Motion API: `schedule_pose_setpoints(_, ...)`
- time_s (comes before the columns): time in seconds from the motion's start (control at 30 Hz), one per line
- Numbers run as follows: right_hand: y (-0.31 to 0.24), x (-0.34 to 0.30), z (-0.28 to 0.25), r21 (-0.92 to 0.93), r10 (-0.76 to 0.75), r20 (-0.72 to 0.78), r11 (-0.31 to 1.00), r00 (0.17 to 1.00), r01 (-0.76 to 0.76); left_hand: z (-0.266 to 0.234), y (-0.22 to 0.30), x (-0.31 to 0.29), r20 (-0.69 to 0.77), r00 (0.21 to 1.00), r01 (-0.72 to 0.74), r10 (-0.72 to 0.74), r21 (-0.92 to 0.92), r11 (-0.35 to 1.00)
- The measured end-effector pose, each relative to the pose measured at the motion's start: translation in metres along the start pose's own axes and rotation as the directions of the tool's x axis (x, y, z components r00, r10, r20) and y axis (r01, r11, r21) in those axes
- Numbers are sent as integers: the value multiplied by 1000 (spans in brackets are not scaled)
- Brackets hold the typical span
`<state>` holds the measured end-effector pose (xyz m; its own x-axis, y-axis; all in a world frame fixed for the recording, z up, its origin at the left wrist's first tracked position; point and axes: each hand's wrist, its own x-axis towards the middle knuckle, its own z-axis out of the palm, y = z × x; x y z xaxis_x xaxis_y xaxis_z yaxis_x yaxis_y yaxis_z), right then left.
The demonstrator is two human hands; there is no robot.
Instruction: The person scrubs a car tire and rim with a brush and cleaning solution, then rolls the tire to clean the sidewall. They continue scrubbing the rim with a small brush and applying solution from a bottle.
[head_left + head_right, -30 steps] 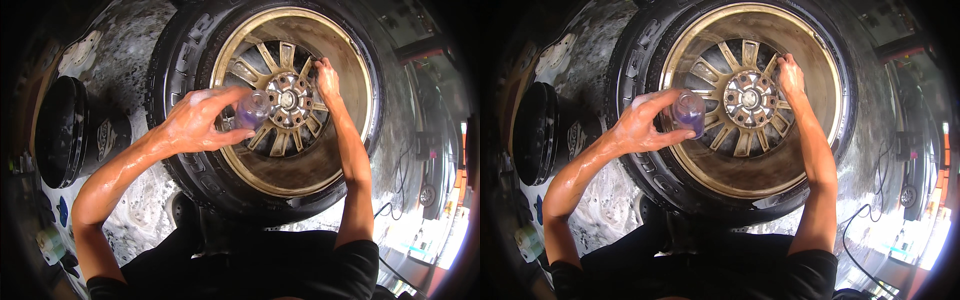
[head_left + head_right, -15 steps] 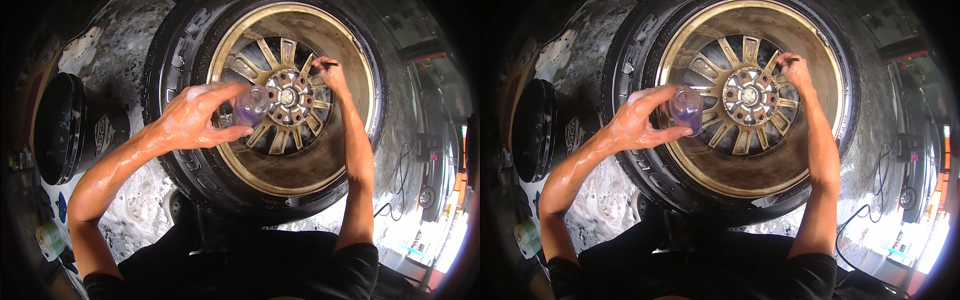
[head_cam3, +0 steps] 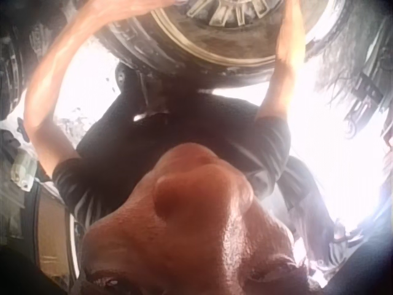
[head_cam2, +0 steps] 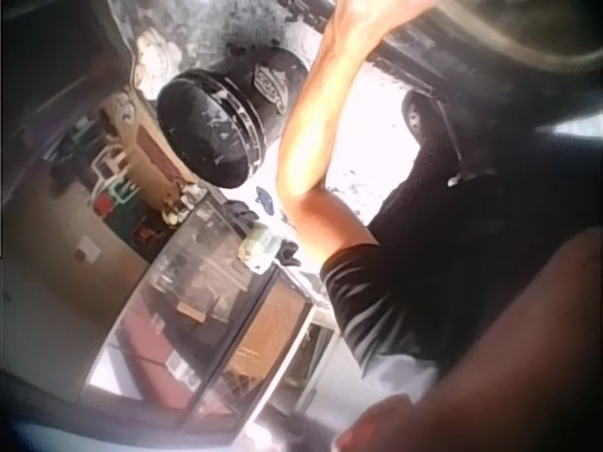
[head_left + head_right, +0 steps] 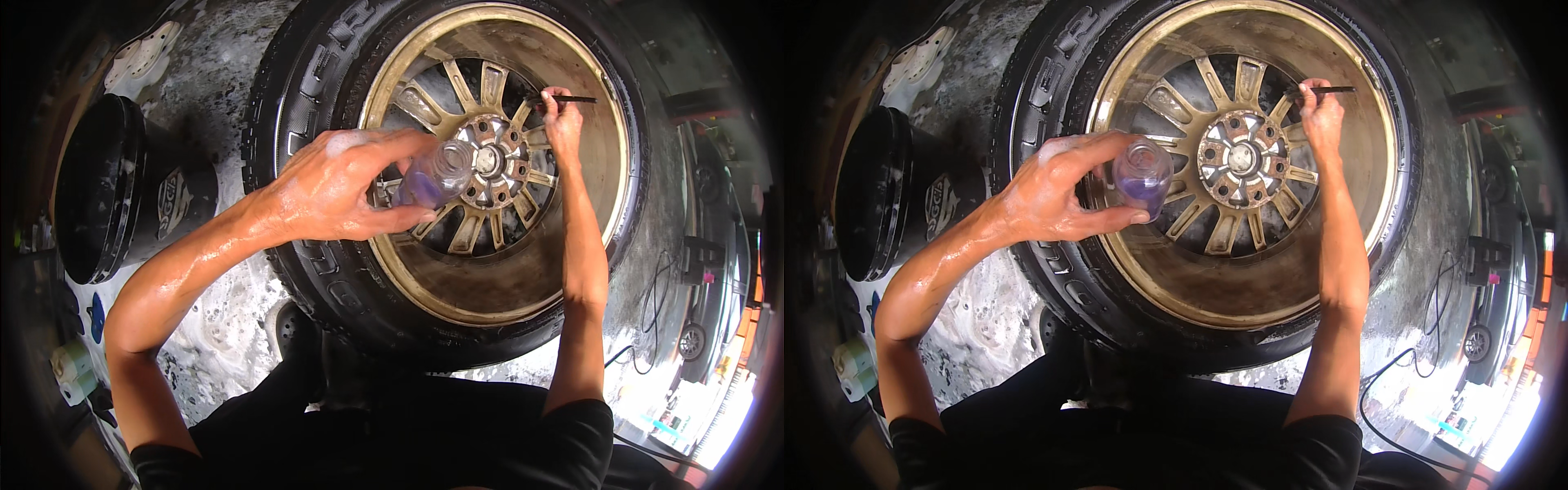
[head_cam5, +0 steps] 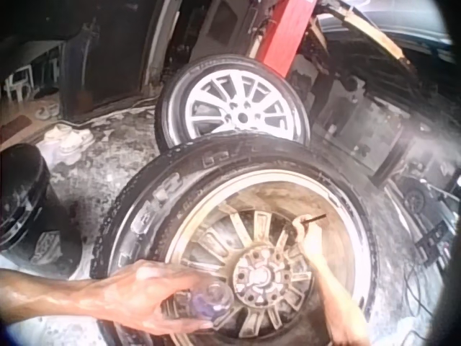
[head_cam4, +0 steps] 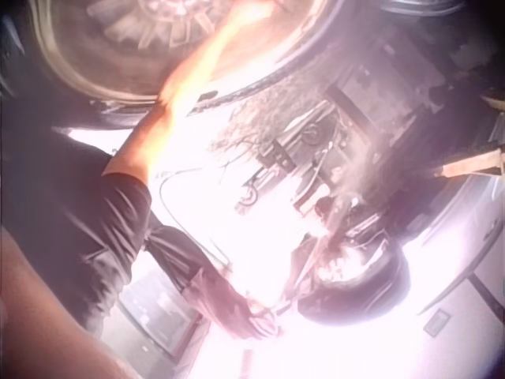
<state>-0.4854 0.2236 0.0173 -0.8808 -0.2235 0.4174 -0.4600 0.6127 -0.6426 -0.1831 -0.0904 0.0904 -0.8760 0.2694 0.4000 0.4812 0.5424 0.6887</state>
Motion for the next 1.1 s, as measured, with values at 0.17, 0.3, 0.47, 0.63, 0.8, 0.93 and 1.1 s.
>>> schedule_pose_setpoints(0.17, -8, 28, -13, -41, 93, 233, 995, 968, -86, -1, 1, 2, 2, 1000, -3, 3, 13, 1000)
schedule_pose_setpoints(0.3, 2, 13, 3, -106, 114, 294, 991, 949, -86, 1, -2, 1, -15, 999, -31, 31, 8, 999)
schedule_pose_setpoints(0.47, -11, 7, -3, -20, 133, 197, 991, 971, -132, 0, 1, 2, 8, 1000, 12, -12, 9, 1000)
schedule_pose_setpoints(0.63, -15, 9, -6, -11, 160, 275, 987, 948, -163, -1, 1, -2, -10, 1000, 10, -10, 6, 1000)
schedule_pose_setpoints(0.8, -1, -5, -19, 189, 211, 493, 921, 844, -340, -3, 1, 0, 2, 1000, 29, -29, -6, 1000)
schedule_pose_setpoints(0.93, 5, 4, -21, -126, 42, 160, 992, 986, -22, -2, 3, 2, 13, 1000, 13, -13, 1, 1000)
schedule_pose_setpoints(1.1, -47, -1, 19, 115, 137, 423, 973, 896, -203, -4, 5, 2, 28, 999, 45, -46, 7, 999)
